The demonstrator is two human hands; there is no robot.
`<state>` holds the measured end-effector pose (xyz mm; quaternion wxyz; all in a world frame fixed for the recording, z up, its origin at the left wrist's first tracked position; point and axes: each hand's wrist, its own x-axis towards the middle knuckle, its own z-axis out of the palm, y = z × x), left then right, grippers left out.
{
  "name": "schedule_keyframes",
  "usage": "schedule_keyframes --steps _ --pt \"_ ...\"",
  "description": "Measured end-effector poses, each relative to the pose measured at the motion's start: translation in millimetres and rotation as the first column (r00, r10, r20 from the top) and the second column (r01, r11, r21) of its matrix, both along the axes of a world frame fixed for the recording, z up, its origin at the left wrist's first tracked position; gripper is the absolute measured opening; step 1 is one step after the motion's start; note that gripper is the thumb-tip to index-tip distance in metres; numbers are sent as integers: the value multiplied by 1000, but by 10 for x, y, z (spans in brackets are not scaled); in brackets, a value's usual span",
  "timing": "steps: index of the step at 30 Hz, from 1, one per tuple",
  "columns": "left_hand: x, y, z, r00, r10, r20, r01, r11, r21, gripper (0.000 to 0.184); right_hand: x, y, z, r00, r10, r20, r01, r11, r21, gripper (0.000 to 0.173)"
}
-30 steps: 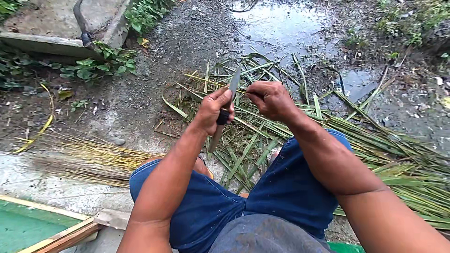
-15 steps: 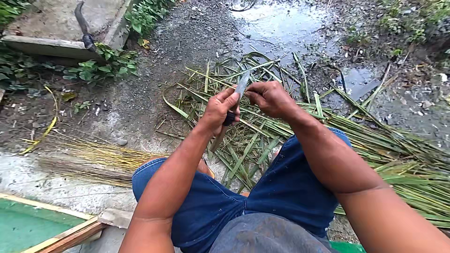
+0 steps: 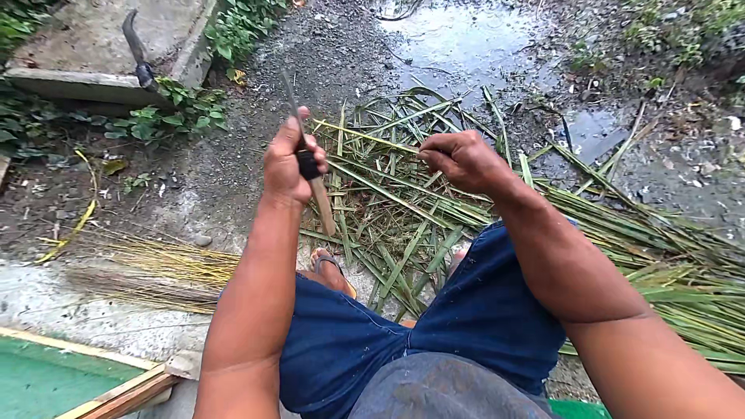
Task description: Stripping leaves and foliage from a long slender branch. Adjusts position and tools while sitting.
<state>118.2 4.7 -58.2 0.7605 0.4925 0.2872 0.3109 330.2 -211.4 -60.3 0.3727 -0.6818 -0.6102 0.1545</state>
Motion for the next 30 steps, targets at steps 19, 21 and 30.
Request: schedule_keyframes --steps 19,21,30 --pt "146 -578 -29 964 -245 -100 243 970 -25 34 -177 166 -58 993 31 112 -39 997 72 22" --pt "134 -540 -60 952 -284 -111 285 958 -9 35 -165 150 -28 993 38 111 -45 997 61 22" --pt "-88 80 48 995 95 -8 -94 996 5 35 -21 32 24 994 -3 111 6 1000 -27 24"
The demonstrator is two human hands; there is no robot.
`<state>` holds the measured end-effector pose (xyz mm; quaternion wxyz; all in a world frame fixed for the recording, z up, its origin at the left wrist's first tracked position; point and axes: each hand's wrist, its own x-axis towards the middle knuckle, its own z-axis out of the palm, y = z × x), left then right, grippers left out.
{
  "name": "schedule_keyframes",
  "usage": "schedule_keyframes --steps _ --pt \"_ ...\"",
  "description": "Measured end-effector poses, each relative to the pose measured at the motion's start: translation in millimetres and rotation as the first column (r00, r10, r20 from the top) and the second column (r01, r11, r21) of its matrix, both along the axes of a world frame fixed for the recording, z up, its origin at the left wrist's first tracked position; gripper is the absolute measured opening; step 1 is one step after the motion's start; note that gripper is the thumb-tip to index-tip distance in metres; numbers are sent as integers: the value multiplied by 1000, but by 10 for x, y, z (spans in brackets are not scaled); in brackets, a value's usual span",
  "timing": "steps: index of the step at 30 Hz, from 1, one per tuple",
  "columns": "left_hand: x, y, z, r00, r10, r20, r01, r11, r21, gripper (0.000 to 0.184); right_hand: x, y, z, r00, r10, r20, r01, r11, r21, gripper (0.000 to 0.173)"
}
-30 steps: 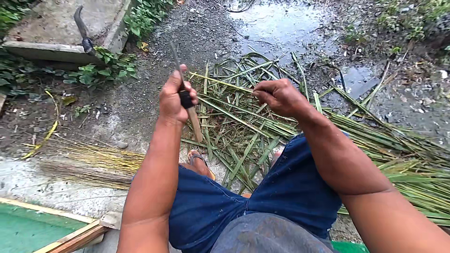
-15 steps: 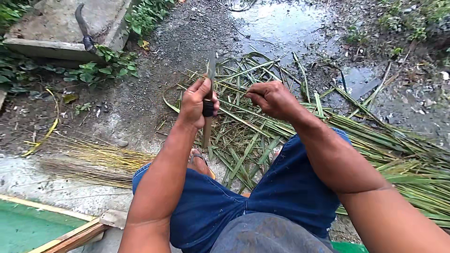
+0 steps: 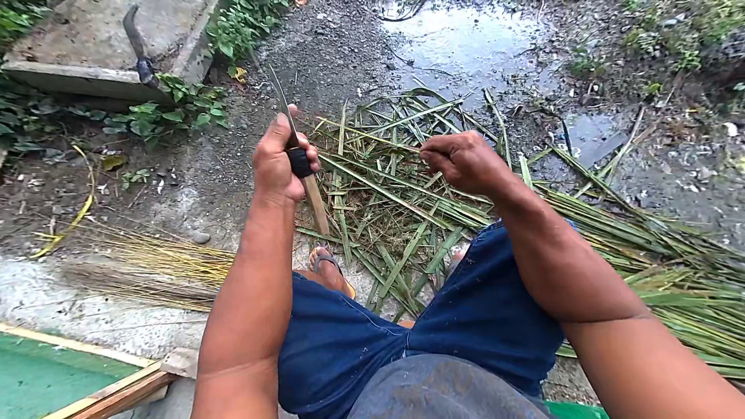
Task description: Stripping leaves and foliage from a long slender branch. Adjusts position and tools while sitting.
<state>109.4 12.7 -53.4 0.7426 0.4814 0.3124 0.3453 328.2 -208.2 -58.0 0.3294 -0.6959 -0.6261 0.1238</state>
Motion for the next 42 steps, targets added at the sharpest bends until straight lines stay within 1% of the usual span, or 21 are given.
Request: schedule_keyframes --steps 2,5,7,8,10,12,14,15,18,19,20,22,23,24,25,27,30,32,37,39,42 --pt "27 -138 20 998 -38 -41 40 998 46 35 9 15 8 999 -35 -23 34 998 -51 24" --pt "151 -581 -71 953 -264 -148 278 958 76 35 -57 81 3 992 -39 -117 28 995 -97 25" --pt "240 -796 -144 902 -405 -149 415 909 40 38 -111 114 9 980 -5 -197 -12 997 -81 25" --pt "261 -828 -169 890 -437 -126 443 896 19 37 -125 120 4 974 30 -226 -46 997 -67 25" --pt "228 -700 -169 901 -426 -79 428 904 18 34 -113 105 16 967 86 -239 -102 993 -52 26" --pt "152 -460 -116 946 -322 -37 323 946 23 34 -77 67 26 967 108 -229 -122 992 -45 26" --pt "120 -357 -45 972 -235 16 235 972 4 33 -67 49 16 970 108 -220 -119 992 -36 25" --pt "121 -386 -29 969 -244 27 244 970 0 33 -71 52 9 970 108 -217 -119 992 -37 24" --pt "148 -541 -70 933 -360 -6 360 933 0 36 -48 59 3 968 117 -220 -131 990 -49 25" --pt "142 -499 -83 935 -353 -15 353 936 0 37 -23 47 11 968 126 -217 -140 989 -46 25" --pt "113 -386 -82 952 -306 -22 306 952 8 37 1 26 19 968 131 -213 -143 989 -43 25" --pt "19 -93 -28 995 -104 -2 104 995 -13 37 43 -23 30 972 113 -206 -124 991 -43 25" --pt "-17 0 10 1000 -12 23 12 1000 -28 37 68 -34 25 977 83 -198 -95 994 -52 25" --pt "-37 14 37 999 30 33 -30 999 -28 36 86 -34 19 982 39 -187 -54 996 -77 25" --pt "-36 -52 48 1000 15 23 -15 1000 -7 37 94 -22 13 984 -6 -178 -14 994 -110 26" --pt "32 -317 -4 990 -132 -42 134 990 49 36 80 26 -12 984 -47 -172 20 988 -152 25" --pt "194 -675 -132 927 -363 -94 366 931 17 37 -23 97 -7 982 -4 -190 -26 988 -155 24" --pt "226 -705 -141 921 -381 -77 382 924 -13 37 -90 113 11 973 33 -228 -71 984 -163 25" --pt "152 -487 -58 974 -221 -43 221 975 -4 33 -67 100 -3 973 15 -228 -50 987 -151 23" --pt "196 -617 -69 956 -284 -69 285 958 7 32 -96 122 -17 975 13 -222 -40 992 -120 22" --pt "273 -826 -137 903 -419 -100 415 908 -51 36 -151 139 -19 978 43 -202 -55 997 -55 22"
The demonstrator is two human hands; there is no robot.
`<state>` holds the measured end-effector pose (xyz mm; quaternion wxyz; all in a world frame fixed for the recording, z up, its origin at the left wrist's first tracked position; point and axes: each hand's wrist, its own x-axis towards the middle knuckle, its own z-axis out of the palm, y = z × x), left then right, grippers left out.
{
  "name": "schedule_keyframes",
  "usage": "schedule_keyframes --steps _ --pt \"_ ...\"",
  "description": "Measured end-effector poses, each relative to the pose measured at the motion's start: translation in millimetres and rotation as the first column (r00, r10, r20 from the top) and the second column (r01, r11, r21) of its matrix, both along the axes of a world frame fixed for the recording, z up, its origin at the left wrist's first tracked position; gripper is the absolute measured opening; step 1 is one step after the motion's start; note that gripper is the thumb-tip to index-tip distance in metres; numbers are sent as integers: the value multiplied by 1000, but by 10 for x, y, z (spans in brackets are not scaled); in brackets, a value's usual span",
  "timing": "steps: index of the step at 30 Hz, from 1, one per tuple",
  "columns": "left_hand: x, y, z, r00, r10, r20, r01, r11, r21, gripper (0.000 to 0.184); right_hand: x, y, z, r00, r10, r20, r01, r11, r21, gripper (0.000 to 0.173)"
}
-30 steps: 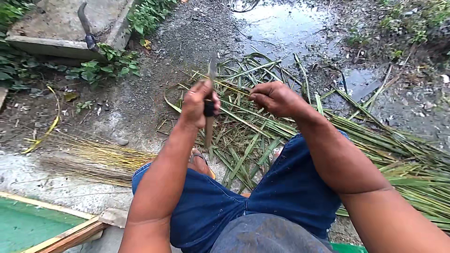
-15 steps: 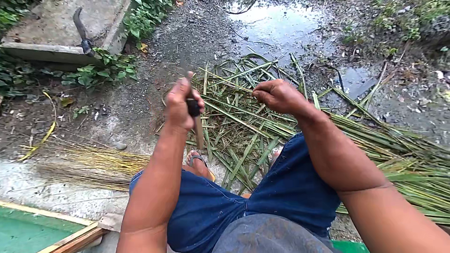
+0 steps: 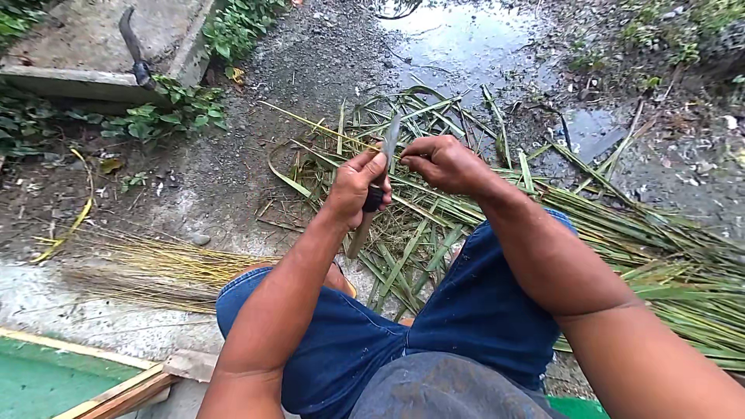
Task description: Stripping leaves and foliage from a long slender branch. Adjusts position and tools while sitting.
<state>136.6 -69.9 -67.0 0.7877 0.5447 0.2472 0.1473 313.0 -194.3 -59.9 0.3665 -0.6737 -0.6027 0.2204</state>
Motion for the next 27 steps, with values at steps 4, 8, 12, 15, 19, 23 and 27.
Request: schedule_keyframes --steps 4,8,12,15,19,23,27 --pt "-102 342 36 992 104 74 -104 995 -5 35 80 -55 1 998 54 40 -56 997 50 22" --pt "-159 541 126 945 300 131 -300 954 -24 35 124 -96 30 998 49 40 -50 998 22 21" --pt "-81 185 40 994 89 58 -90 996 5 34 101 -61 15 997 52 54 -53 998 27 22" --pt "-140 400 30 989 115 93 -117 993 18 37 176 -117 32 995 85 50 -87 995 44 23" --pt "-352 893 200 869 457 190 -454 889 -62 36 258 -225 77 1000 23 0 -23 999 -24 23" --pt "-252 595 150 908 389 155 -396 918 13 38 245 -159 64 998 -56 -2 56 991 -118 25" --pt "-75 124 -18 997 59 43 -63 993 96 40 144 -69 2 998 -3 -56 0 998 -58 26"
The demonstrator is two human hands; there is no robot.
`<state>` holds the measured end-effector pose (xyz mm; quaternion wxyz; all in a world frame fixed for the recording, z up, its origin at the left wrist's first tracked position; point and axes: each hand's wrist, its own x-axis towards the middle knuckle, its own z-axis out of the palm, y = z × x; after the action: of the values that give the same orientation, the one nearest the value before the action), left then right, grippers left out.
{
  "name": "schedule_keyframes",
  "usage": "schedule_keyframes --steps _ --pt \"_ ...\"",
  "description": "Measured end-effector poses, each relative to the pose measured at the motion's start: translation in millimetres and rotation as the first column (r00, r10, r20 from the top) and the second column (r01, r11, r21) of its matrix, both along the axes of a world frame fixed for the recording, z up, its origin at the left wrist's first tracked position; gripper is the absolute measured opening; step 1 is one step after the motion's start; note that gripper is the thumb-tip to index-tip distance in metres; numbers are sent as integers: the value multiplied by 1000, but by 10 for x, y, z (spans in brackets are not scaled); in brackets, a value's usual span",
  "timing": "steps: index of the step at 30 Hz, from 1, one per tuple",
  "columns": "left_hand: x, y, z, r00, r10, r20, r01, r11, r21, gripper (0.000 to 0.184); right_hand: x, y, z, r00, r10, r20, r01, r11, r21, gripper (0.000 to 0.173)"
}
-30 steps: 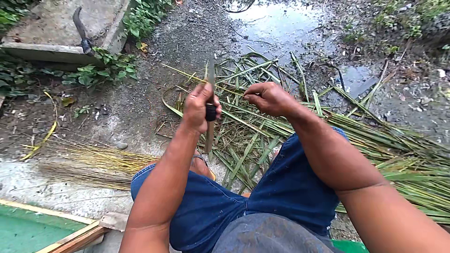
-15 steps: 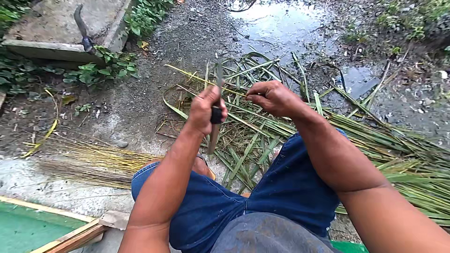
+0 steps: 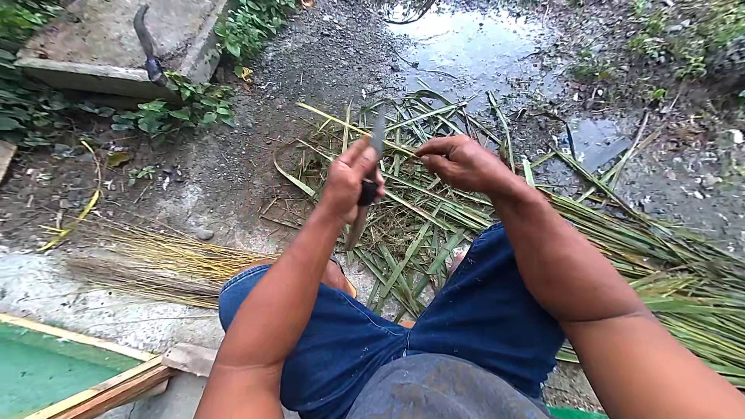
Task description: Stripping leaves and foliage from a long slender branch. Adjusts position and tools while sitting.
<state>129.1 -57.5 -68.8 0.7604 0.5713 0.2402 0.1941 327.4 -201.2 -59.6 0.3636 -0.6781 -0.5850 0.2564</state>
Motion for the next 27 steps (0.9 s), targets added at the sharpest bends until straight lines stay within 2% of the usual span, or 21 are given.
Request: schedule_keyframes --steps 2,3,8,11,13,17,20,23,27 --pt "19 -55 -18 995 -100 -20 99 994 -36 37 -47 9 5 997 55 -50 -53 998 29 26" --pt "-1 6 -9 995 -103 -7 103 994 -37 37 -48 -1 15 994 78 -73 -75 997 34 26" --pt "-161 394 146 983 121 135 -109 990 -92 36 3 -46 20 983 135 -123 -127 989 77 26" --pt "-142 266 125 992 66 107 -56 994 -91 36 11 -31 20 984 140 -109 -133 989 67 26" --pt "-170 366 118 991 81 105 -73 994 -77 38 54 -57 44 984 149 -100 -141 986 84 27" --pt "-379 825 277 907 377 186 -358 925 -129 39 115 -131 61 987 122 -103 -115 990 77 27" --pt "-392 788 306 874 448 186 -428 893 -141 38 124 -118 59 992 40 -117 -35 999 41 23" --pt "-243 504 196 922 366 125 -362 930 -61 38 88 -73 50 994 -16 -108 15 1000 -4 23" --pt "-39 -30 44 1000 14 15 -15 997 79 37 -15 34 -16 991 -2 -135 4 1000 17 25"
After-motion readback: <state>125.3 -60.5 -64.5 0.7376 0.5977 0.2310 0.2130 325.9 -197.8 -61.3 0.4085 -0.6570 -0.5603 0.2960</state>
